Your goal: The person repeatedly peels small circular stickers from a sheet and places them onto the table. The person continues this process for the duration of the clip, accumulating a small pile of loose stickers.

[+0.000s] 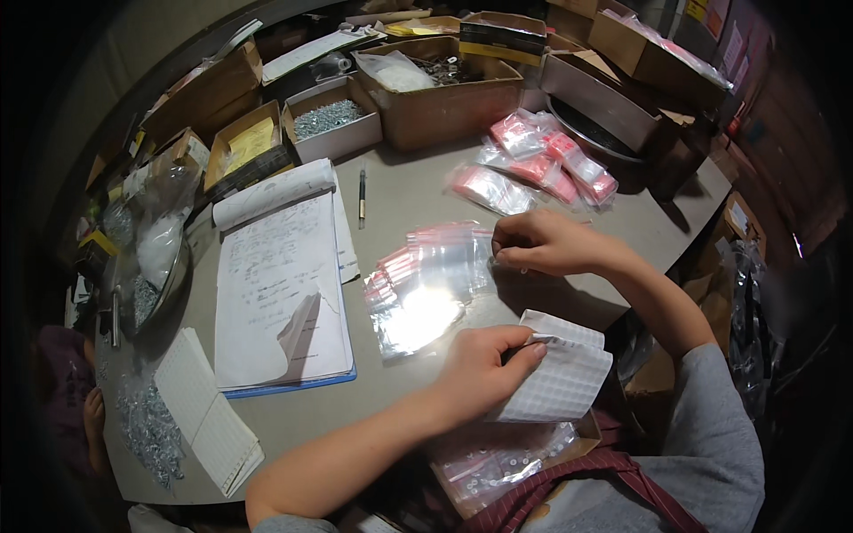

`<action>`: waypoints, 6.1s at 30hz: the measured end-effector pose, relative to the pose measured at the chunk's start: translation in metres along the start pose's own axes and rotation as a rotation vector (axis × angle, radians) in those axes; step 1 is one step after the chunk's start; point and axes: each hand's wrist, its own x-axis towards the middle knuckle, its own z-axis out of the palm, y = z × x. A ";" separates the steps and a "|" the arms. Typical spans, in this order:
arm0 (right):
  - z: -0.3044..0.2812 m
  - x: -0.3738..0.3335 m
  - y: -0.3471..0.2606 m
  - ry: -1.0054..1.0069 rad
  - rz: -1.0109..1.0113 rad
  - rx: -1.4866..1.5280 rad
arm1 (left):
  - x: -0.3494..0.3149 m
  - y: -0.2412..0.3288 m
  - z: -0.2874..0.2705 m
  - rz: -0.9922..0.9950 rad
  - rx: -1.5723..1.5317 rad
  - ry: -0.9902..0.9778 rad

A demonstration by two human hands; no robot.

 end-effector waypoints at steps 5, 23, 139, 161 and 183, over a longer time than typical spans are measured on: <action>0.010 0.019 0.011 0.021 -0.001 0.003 | -0.001 -0.001 0.004 0.005 -0.032 0.025; -0.029 -0.010 0.057 -0.103 0.233 0.110 | 0.001 -0.001 0.004 0.068 0.051 0.003; -0.016 -0.142 0.094 0.363 0.303 -0.149 | -0.005 0.005 0.003 -0.362 -0.236 0.011; 0.016 -0.123 0.055 -0.190 -0.080 0.087 | 0.000 0.014 -0.007 -0.330 -0.558 0.227; -0.017 -0.128 0.073 0.046 0.263 -0.104 | -0.004 0.019 -0.003 -0.241 -0.358 0.015</action>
